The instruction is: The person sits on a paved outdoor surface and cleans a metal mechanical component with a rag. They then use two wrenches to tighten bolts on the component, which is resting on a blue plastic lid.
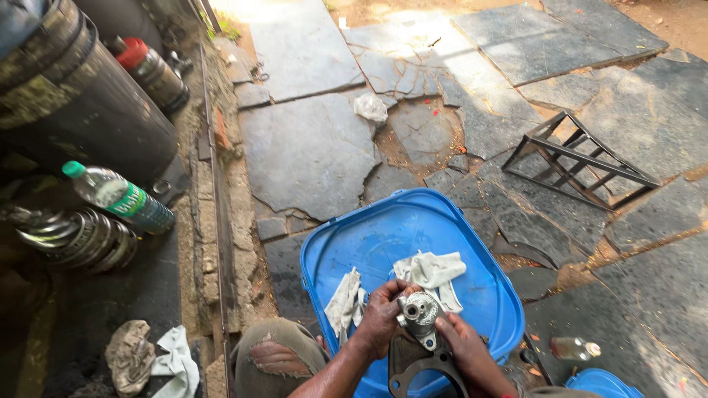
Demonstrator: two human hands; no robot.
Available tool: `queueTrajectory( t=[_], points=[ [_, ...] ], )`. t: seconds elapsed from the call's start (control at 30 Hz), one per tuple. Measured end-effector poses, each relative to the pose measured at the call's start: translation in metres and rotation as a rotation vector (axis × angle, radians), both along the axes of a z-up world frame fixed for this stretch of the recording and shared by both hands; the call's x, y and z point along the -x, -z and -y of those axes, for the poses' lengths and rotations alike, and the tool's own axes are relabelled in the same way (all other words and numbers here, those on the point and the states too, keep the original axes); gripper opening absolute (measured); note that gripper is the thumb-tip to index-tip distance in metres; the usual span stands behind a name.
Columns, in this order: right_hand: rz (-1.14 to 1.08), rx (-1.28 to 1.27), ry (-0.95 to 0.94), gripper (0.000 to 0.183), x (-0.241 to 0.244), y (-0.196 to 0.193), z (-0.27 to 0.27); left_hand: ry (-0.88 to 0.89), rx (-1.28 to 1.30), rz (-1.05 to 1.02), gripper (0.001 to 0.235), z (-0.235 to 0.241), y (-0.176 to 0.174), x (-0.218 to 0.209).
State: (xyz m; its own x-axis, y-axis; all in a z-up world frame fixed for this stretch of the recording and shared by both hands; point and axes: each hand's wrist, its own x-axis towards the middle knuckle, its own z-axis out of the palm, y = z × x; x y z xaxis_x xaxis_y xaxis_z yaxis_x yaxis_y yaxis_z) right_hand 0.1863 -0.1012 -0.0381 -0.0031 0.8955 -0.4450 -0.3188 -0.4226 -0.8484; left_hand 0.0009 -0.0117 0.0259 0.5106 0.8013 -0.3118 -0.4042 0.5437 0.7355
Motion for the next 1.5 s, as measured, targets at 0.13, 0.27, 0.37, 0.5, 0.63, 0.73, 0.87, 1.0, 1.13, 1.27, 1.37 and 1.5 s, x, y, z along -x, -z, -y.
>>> queueTrajectory(
  t=[0.13, 0.27, 0.37, 0.5, 0.63, 0.73, 0.87, 1.0, 1.13, 1.27, 1.37, 1.5],
  points=[
    [0.198, -0.086, -0.087, 0.082, 0.003, 0.003, -0.001, -0.073, -0.027, -0.035, 0.021, -0.003, 0.005, 0.003],
    [0.201, 0.019, -0.066, 0.102, 0.009, -0.018, -0.006, -0.065, 0.004, -0.023, 0.018, -0.008, 0.005, 0.005],
    [0.181, -0.011, -0.056, 0.097, 0.009, -0.023, -0.005, -0.053, -0.023, -0.034, 0.017, -0.010, 0.006, 0.003],
    [0.235, -0.038, -0.060, 0.094, 0.007, -0.018, -0.006, -0.042, -0.038, -0.066, 0.018, -0.011, 0.005, 0.002],
    [0.227, -0.027, -0.056, 0.087, 0.005, -0.016, -0.006, -0.001, -0.077, -0.131, 0.021, -0.011, -0.001, 0.003],
    [0.221, -0.070, -0.094, 0.087, 0.004, -0.017, -0.004, 0.019, -0.086, -0.123, 0.020, -0.010, -0.007, 0.004],
    [0.207, -0.056, -0.044, 0.072, 0.001, -0.012, 0.000, 0.036, 0.022, -0.119, 0.021, -0.010, -0.010, 0.006],
    [0.021, 0.022, 0.075, 0.061, 0.000, -0.003, -0.004, 0.035, -0.028, -0.115, 0.023, -0.010, -0.007, 0.006],
    [-0.103, 0.107, 0.145, 0.058, 0.003, -0.012, -0.001, 0.041, -0.056, -0.158, 0.024, -0.009, -0.006, 0.005],
    [-0.148, 0.102, 0.157, 0.060, 0.009, -0.035, 0.003, 0.043, -0.026, -0.127, 0.026, -0.007, -0.010, 0.004],
    [-0.170, 0.118, 0.166, 0.059, 0.013, -0.054, 0.006, 0.047, -0.033, -0.117, 0.027, -0.008, -0.015, 0.003],
    [-0.217, 0.091, 0.156, 0.062, 0.016, -0.070, 0.010, 0.062, -0.020, -0.117, 0.028, -0.006, -0.019, 0.004]
  ],
)
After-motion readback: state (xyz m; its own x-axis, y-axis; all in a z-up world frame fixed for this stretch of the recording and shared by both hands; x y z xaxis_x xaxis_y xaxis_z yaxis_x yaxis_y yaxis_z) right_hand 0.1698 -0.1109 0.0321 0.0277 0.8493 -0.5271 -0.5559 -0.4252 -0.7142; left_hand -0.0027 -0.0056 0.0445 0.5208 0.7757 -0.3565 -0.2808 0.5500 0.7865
